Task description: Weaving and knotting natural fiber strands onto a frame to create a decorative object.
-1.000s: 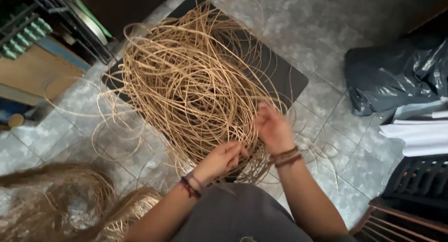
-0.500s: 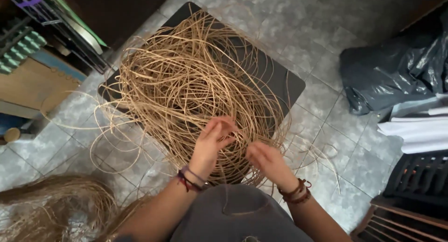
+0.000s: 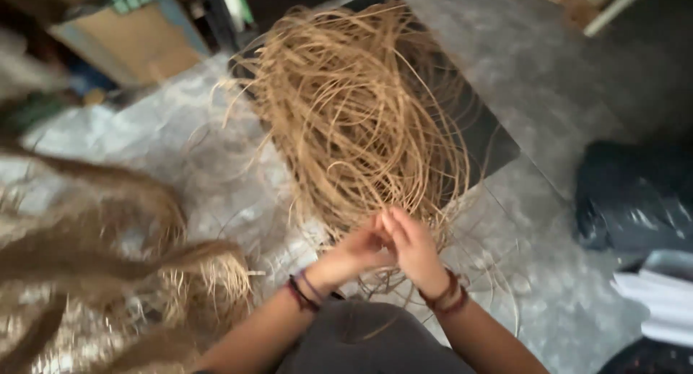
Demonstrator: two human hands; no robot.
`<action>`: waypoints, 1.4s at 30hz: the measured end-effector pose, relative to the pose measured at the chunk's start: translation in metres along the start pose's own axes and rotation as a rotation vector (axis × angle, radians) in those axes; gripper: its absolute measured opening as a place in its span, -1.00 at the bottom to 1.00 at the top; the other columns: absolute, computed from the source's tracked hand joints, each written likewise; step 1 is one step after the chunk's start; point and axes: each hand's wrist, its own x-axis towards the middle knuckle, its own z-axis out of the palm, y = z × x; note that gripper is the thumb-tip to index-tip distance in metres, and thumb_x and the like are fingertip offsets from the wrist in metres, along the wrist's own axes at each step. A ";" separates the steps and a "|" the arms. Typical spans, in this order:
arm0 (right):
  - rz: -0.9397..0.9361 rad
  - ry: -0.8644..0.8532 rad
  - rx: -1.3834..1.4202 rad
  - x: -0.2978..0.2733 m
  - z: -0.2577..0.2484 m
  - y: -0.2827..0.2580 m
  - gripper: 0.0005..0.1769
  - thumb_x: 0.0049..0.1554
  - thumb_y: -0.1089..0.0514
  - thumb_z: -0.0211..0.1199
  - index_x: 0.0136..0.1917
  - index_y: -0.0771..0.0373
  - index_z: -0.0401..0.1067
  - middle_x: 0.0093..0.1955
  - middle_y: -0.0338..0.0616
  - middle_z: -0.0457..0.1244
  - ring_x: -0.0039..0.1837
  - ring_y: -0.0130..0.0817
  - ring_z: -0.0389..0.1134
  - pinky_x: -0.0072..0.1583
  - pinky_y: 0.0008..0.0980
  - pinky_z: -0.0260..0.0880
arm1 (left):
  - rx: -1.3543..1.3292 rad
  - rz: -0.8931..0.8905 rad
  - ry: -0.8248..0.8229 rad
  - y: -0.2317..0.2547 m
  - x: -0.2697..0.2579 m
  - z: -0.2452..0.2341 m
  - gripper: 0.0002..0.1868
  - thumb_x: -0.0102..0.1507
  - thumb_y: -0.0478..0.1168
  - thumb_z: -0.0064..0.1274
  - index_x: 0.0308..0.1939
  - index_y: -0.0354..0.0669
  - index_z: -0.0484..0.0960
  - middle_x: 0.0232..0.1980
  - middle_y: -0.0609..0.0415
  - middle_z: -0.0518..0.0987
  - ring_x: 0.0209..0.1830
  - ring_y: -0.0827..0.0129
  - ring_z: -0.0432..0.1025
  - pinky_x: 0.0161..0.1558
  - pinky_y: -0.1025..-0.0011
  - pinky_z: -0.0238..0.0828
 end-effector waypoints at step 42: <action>0.136 -0.834 0.284 -0.191 0.215 0.004 -0.36 0.41 -0.08 -0.20 0.01 0.48 0.54 -0.63 -0.26 -0.01 -0.57 -0.54 -0.03 -0.47 -0.59 -0.14 | 0.655 -0.064 0.907 -0.090 -0.375 0.075 -0.57 0.16 -0.29 0.08 0.13 -0.16 0.53 -0.10 -0.21 0.62 -0.32 -0.18 0.56 -0.23 -0.02 0.53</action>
